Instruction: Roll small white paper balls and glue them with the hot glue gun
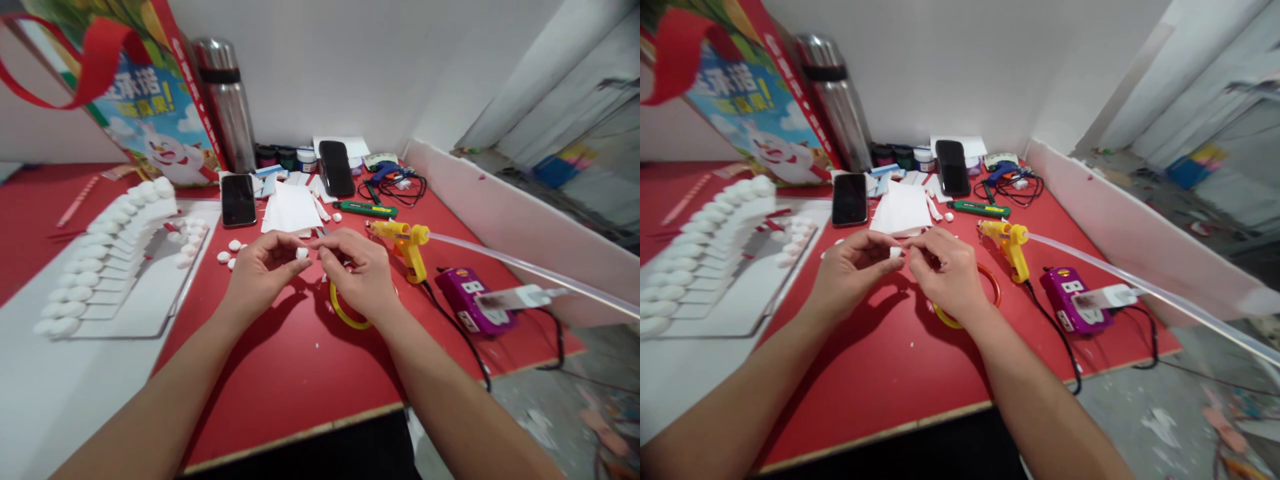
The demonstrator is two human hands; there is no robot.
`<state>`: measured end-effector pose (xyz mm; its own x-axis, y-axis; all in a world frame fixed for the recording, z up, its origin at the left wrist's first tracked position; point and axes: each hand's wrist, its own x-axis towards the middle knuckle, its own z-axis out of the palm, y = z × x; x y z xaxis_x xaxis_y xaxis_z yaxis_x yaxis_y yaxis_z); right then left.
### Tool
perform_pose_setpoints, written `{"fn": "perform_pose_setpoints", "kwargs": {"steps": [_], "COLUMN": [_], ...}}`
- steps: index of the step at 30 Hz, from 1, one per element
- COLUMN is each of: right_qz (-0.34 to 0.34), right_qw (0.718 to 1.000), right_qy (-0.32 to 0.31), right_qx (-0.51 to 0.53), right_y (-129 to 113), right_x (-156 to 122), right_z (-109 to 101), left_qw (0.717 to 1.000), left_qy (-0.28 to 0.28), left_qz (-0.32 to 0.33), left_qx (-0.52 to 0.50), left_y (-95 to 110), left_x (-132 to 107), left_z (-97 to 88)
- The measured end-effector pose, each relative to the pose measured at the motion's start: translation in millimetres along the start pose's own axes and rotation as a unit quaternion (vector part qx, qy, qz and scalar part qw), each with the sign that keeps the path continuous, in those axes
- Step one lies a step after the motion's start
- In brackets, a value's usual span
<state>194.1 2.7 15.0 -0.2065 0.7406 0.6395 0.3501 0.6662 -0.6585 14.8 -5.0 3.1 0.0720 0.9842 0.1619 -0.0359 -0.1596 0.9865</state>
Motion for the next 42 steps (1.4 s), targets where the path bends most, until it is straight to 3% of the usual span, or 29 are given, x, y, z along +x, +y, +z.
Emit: {"fn": "perform_pose_setpoints", "kwargs": {"steps": [16, 22, 35, 39, 42], "right_qz": [0.033, 0.007, -0.061, -0.071, -0.039], "right_qw": [0.999, 0.998, 0.99, 0.991, 0.997], "right_qy": [-0.03, -0.054, -0.083, -0.081, -0.06], "right_qx": [0.014, -0.012, -0.098, -0.075, -0.043], "right_y": [0.8, 0.9, 6.0, 3.6, 2.9], "right_x": [-0.1, -2.0, -7.1, -7.0, -5.8], "right_z": [0.8, -0.6, -0.7, -1.0, 0.5], "left_qw": [1.0, 1.0, 0.999, 0.998, 0.998], "left_qy": [-0.001, -0.016, -0.015, -0.016, -0.018], "left_qz": [0.014, 0.015, -0.031, -0.058, -0.06], "left_qx": [0.015, -0.004, 0.014, 0.002, -0.001], "left_y": [0.5, 2.3, 1.9, 2.3, 2.1], "left_x": [-1.6, -0.9, 1.3, 1.1, 0.7], "left_z": [1.8, 3.3, 2.5, 2.4, 2.5]}}
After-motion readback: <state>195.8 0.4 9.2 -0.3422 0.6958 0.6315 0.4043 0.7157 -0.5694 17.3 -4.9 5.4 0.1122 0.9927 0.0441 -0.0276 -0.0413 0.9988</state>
